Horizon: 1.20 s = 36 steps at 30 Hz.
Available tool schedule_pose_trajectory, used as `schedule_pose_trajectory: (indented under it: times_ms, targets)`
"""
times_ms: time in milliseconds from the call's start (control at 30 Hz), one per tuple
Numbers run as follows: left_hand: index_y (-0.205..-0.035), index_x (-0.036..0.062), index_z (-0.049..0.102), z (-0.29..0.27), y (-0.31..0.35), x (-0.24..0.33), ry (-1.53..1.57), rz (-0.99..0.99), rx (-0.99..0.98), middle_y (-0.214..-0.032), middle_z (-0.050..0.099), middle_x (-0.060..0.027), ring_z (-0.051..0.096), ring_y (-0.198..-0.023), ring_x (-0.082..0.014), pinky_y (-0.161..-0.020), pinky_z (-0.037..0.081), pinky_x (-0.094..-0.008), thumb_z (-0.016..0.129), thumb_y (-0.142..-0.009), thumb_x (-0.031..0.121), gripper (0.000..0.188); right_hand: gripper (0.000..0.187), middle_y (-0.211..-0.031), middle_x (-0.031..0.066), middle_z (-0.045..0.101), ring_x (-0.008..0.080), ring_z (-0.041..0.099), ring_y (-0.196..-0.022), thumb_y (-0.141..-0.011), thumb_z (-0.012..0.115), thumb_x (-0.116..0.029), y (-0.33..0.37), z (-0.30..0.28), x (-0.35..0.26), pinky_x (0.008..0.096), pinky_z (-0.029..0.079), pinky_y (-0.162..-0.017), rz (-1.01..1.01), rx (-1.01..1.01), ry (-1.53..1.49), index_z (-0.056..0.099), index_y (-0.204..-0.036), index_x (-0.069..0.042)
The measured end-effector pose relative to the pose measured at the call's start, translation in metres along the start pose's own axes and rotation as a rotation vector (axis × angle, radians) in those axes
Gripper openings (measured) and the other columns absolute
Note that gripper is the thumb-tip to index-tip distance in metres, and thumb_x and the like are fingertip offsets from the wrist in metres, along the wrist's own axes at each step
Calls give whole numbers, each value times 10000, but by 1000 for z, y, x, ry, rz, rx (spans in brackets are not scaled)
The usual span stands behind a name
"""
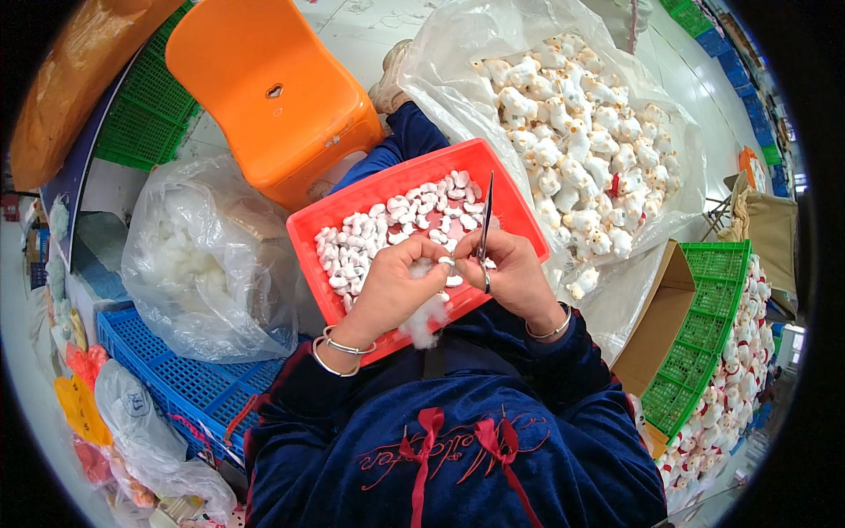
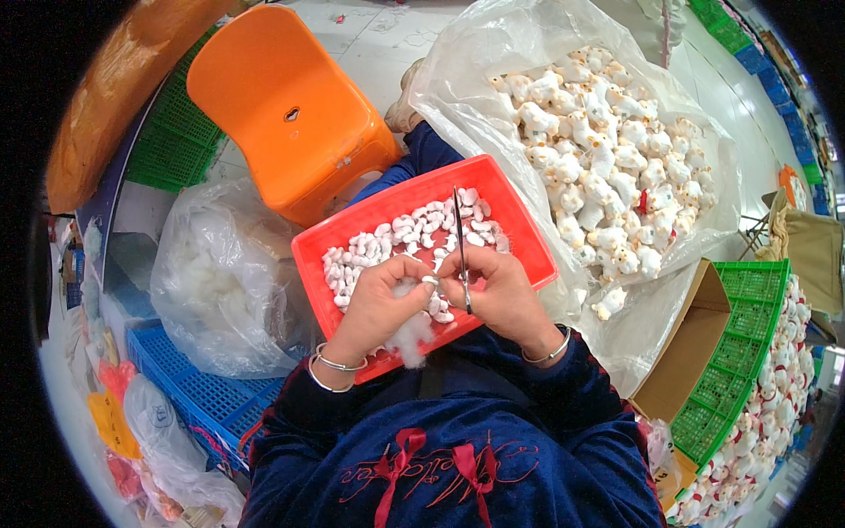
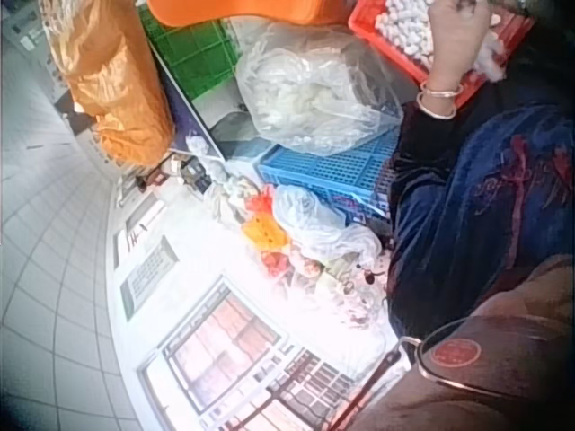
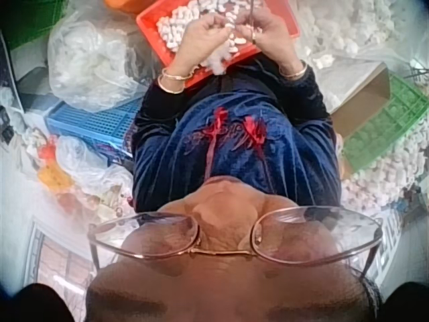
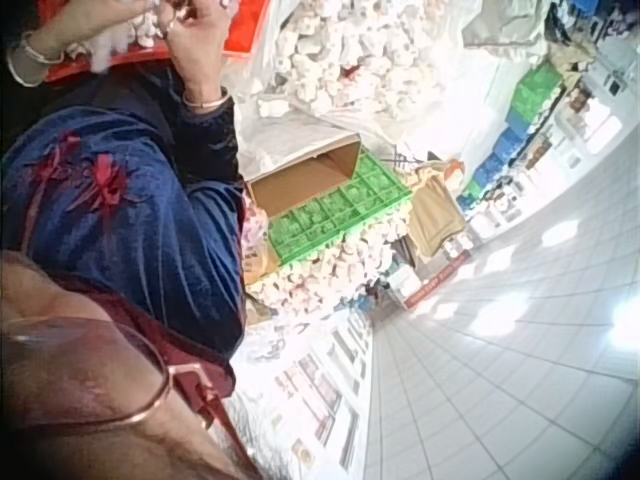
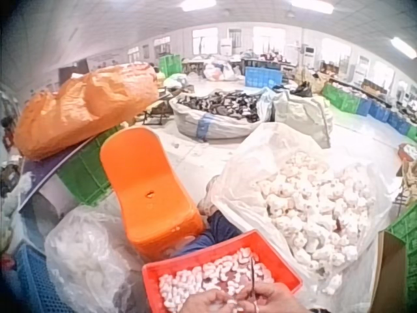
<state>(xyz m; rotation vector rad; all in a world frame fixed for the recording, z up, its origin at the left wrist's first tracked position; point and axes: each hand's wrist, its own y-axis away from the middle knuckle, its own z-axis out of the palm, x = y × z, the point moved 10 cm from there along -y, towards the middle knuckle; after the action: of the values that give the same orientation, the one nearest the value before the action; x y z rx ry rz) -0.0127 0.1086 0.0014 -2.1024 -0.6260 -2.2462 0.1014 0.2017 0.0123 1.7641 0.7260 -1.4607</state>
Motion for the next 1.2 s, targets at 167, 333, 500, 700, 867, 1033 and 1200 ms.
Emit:
schedule_pose_trajectory:
  times_ms: [167, 333, 500, 700, 867, 1033, 1200]
  targets:
    - [-1024, 12, 694, 5, 0, -8, 202, -52, 55, -922, 692, 6, 612, -843, -52, -756, 512, -234, 691, -945, 106, 123, 173, -864, -40, 659, 48, 576, -804, -891, 779, -121, 2, 6, 0, 220, 478, -738, 40, 66, -206, 709, -1019, -29]
    - [-1030, 61, 652, 4, -4, -18, 459, -80, 25, -847, 641, 27, 509, -651, -7, -581, 411, -174, 655, -992, 114, 65, 284, -911, -27, 665, 48, 588, -790, -874, 841, -156, -1, 0, 4, 216, 496, -700, 99, -2, -176, 690, -1071, -18]
    - [-1050, 94, 622, -27, -10, -25, 611, -109, 171, -759, 588, 31, 524, -624, -38, -548, 421, -190, 616, -1035, 214, 122, 166, -824, 37, 688, 108, 638, -696, -923, 711, -52, 9, -126, -61, 215, 472, -656, -352, 483, -263, 672, -1075, -1]
    - [-1014, 131, 610, -58, -13, -27, 743, -39, 415, -683, 495, 36, 469, -565, -67, -508, 377, -217, 587, -1046, 260, 135, 566, -1047, 110, 662, 265, 631, -969, -701, 887, -170, 4, -32, -106, 364, 509, -856, -359, -104, 622, 694, -1225, -78]
    - [-1028, 111, 604, -72, -14, -21, 844, 59, 398, -761, 535, 10, 519, -677, -84, -635, 452, -212, 569, -1063, 252, 149, 644, -1098, 129, 618, 335, 585, -1068, -697, 888, -298, 18, 18, -61, 438, 471, -932, -323, -362, 834, 687, -1279, -107]
    - [-1033, 144, 570, -44, -7, 0, 1020, -8, 487, -717, 476, 19, 472, -616, -95, -587, 459, -266, 531, -1069, 277, 144, 347, -913, 139, 686, 345, 676, -902, -771, 798, -234, 7, 36, -40, 453, 528, -794, -257, -331, 731, 706, -1045, -43]
    - [-1002, 147, 560, -39, -10, -7, 1009, 16, 277, -651, 393, 53, 379, -523, -64, -499, 409, -253, 498, -1094, 286, 178, 372, -923, 168, 689, 365, 683, -884, -782, 809, -254, 7, 44, -29, 433, 538, -783, -127, -408, 646, 712, -1065, -32]
